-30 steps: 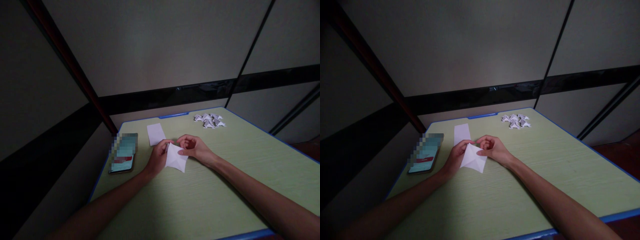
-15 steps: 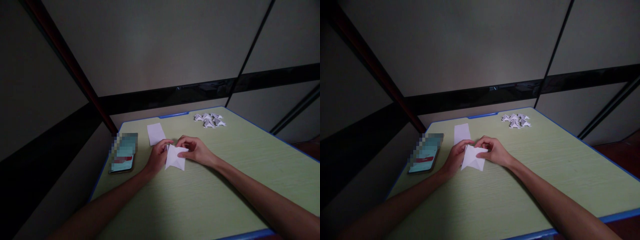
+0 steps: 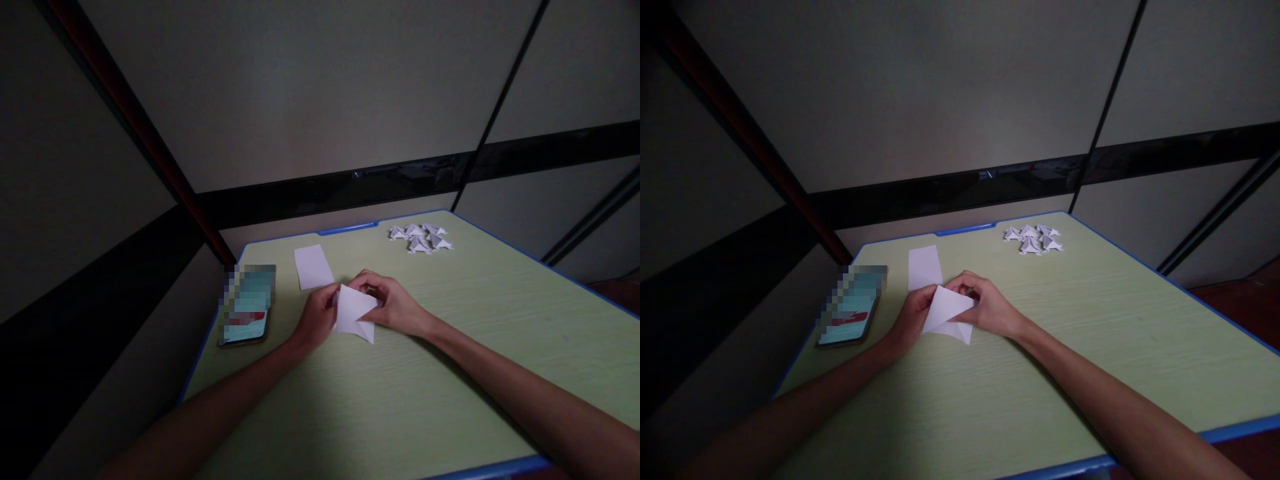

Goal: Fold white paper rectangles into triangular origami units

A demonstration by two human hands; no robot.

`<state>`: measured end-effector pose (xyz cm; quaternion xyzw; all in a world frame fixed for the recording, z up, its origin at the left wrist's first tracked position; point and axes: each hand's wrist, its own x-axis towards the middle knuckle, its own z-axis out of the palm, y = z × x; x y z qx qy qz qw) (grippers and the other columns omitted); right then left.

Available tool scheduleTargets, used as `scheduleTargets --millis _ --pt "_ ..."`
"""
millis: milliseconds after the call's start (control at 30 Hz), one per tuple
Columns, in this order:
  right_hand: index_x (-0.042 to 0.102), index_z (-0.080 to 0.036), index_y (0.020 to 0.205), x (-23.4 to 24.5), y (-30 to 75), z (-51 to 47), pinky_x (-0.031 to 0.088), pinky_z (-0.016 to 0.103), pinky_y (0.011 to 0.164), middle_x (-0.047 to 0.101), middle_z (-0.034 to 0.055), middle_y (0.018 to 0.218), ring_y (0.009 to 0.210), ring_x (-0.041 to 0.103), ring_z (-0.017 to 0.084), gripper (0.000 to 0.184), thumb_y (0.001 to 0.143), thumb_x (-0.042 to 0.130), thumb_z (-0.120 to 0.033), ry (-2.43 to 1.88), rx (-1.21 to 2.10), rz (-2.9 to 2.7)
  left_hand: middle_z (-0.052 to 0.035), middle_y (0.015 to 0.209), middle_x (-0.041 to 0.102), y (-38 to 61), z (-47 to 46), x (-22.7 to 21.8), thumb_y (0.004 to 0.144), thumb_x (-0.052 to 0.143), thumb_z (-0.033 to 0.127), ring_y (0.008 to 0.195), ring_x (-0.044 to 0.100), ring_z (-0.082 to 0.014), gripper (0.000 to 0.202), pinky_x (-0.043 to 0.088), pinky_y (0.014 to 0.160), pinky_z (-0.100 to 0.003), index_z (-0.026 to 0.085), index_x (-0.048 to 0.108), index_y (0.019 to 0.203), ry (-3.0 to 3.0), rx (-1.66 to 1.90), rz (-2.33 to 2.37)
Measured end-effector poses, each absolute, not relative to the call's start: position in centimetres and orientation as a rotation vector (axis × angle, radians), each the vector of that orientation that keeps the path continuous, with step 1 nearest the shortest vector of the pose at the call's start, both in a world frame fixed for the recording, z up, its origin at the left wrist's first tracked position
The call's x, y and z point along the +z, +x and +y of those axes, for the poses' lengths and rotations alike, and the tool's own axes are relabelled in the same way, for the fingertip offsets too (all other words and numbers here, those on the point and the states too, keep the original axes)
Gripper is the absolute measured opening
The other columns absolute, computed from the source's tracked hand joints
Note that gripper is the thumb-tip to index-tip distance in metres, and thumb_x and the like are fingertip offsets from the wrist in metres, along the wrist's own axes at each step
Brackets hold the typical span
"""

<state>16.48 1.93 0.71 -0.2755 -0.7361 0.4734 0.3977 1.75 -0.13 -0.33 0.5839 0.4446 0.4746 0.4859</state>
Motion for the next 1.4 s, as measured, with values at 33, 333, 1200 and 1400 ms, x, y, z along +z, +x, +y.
scheduleTargets --millis 33,333,1200,1400 --pt "0.054 -0.015 0.077 0.7 16.5 1.9 0.036 0.022 0.056 0.046 -0.0015 0.072 0.065 0.044 0.010 0.032 0.049 0.071 -0.016 -0.691 1.221 -1.839 0.0025 0.053 0.048 1.7 -0.1 -0.4 0.060 0.057 0.027 0.052 0.040 -0.0090 0.016 0.030 0.046 -0.019 0.013 0.052 0.056 1.421 1.151 1.081" --pt "0.055 -0.015 0.073 0.6 16.7 2.5 0.044 0.025 0.054 0.059 -0.0011 0.068 0.058 0.053 0.010 0.033 0.046 0.073 -0.020 -0.737 1.467 -1.345 0.0026 0.055 0.050 1.5 -0.1 -0.7 0.058 0.049 0.015 0.049 0.042 -0.0084 0.007 0.028 0.043 -0.018 0.013 0.053 0.064 1.358 1.089 1.116" --pt "0.057 -0.012 0.055 -0.1 16.4 2.7 0.029 0.020 0.044 0.052 -0.0034 0.049 0.044 0.042 0.006 0.020 0.061 0.062 -0.031 -0.858 1.478 -1.117 -0.0039 0.071 0.066 1.8 -0.3 -0.2 0.062 0.059 0.021 0.059 0.059 -0.0126 0.025 0.043 0.050 -0.019 0.012 0.057 0.085 1.290 1.250 1.108" --pt "0.060 -0.011 0.061 0.5 16.3 2.5 0.035 0.022 0.048 0.059 0.0001 0.057 0.049 0.048 0.008 0.015 0.056 0.066 -0.024 -0.930 1.456 -1.157 -0.0060 0.088 0.066 1.6 0.0 -0.3 0.060 0.060 0.019 0.071 0.061 -0.0153 0.029 0.049 0.059 -0.022 0.012 0.063 0.088 1.309 1.402 1.162"
